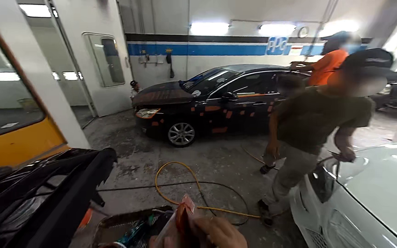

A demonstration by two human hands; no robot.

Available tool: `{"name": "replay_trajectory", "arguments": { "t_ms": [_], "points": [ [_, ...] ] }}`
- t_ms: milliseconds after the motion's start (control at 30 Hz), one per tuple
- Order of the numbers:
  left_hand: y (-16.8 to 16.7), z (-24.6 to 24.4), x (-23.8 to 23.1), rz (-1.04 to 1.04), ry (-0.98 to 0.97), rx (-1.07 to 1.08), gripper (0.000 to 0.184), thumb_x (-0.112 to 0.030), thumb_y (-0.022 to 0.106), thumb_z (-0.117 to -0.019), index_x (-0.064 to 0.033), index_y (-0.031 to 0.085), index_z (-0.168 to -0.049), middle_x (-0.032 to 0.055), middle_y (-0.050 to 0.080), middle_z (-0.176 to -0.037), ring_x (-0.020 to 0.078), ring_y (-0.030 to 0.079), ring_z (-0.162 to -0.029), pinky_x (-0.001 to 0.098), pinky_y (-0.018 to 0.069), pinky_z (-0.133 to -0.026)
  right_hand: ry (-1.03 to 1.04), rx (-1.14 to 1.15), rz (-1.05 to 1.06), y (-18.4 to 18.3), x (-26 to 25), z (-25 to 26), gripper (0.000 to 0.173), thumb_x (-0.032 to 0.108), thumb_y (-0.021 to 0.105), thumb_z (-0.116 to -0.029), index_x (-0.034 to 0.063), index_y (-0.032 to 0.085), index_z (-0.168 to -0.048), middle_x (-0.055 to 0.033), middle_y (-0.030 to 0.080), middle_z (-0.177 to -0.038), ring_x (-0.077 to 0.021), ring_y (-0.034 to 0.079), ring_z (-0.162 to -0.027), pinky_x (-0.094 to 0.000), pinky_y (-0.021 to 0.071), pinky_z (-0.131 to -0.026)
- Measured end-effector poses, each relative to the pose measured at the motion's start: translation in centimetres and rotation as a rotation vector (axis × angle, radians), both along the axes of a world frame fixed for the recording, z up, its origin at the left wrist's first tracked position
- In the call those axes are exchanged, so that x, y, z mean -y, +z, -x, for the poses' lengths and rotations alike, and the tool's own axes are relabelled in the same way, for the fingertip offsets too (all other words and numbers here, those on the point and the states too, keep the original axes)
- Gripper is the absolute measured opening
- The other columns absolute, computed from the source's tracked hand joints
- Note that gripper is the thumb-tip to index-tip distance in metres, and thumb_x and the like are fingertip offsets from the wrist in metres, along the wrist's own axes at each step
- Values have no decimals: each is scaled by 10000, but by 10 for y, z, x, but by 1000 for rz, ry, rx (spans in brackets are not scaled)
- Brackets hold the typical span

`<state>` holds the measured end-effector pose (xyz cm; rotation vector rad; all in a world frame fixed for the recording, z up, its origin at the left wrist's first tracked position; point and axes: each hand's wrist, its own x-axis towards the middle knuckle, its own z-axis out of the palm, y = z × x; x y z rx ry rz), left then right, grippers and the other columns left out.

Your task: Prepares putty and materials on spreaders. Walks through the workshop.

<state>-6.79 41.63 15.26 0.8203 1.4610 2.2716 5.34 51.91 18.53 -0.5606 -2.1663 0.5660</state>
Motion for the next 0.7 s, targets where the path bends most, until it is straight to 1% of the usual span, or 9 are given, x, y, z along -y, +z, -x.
{"name": "replay_trajectory", "arguments": {
  "t_ms": [67, 167, 267, 300, 400, 467, 533, 633, 700],
  "points": [
    [-1, 2, 0, -31, 28, 2, 308, -192, 424, -1105, 36, 482, -1304, 86, 655, -1239, 144, 641, -1163, 396, 528, -1050, 82, 24, -19, -1, 10, 1, 261, 110, 685, -925, 109, 756, -1176, -97, 754, -1073, -249, 717, -985, -443, 600, -840],
    [-4, 10, 1, -47, 47, 14, 278, -150, 402, -1104, 46, 464, -1292, 81, 658, -1206, 127, 654, -1124, 374, 539, -1031, 8, -7, -31, 5, 0, 3, 219, 136, 660, -961, 115, 765, -1152, -71, 745, -960, -204, 718, -888, -409, 609, -777],
    [1, 1, 2, -23, 76, 30, 216, -128, 408, -1091, 13, 477, -1239, 15, 654, -1103, 54, 652, -1040, 315, 556, -978, 68, 18, -27, 2, 10, 5, 261, 94, 705, -911, 103, 761, -1166, -98, 754, -1082, -245, 723, -996, -441, 612, -841],
    [0, 3, 2, -32, 78, 36, 233, -134, 410, -1094, 23, 473, -1254, 28, 665, -1118, 66, 662, -1053, 328, 560, -987, 101, 23, -45, 2, 13, 5, 255, 110, 691, -922, 112, 760, -1167, -93, 755, -1079, -243, 718, -993, -430, 605, -841],
    [0, 10, 5, -37, 82, 30, 237, -113, 410, -1095, 43, 476, -1261, 49, 681, -1135, 88, 673, -1064, 337, 560, -999, 45, -7, -74, 3, 1, 7, 222, 124, 660, -956, 117, 762, -1152, -63, 747, -962, -191, 716, -895, -388, 607, -786],
    [8, 3, 5, 6, 109, -1, 195, -83, 419, -1085, 38, 497, -1216, 18, 681, -1089, 42, 668, -1028, 285, 566, -966, 37, -5, -94, -3, -3, 11, 255, 90, 680, -924, 124, 763, -1163, -52, 755, -1036, -175, 717, -953, -373, 612, -823],
    [10, 5, 5, 34, 116, -1, 234, -76, 434, -1081, 73, 508, -1246, 68, 687, -1121, 83, 676, -1058, 308, 568, -982, 92, 26, -149, -6, 1, 10, 286, 84, 673, -915, 157, 760, -1178, -39, 754, -1115, -183, 706, -1025, -382, 601, -866],
    [12, 28, 12, 111, 90, -48, 193, -80, 507, -1058, 34, 603, -1182, 48, 731, -1003, 109, 719, -925, 311, 619, -866, 88, -136, -248, 2, -23, -1, 244, 151, 617, -977, 248, 765, -1145, 32, 758, -1063, -149, 693, -1044, -396, 578, -904],
    [14, 43, 17, 114, -7, -108, 155, -94, 542, -1046, -10, 651, -1117, 27, 745, -936, 108, 728, -856, 298, 628, -805, 157, -279, -195, 12, -48, -7, 213, 199, 616, -1001, 267, 751, -1151, 36, 758, -1102, -166, 688, -1095, -397, 564, -951]
  ]
}}
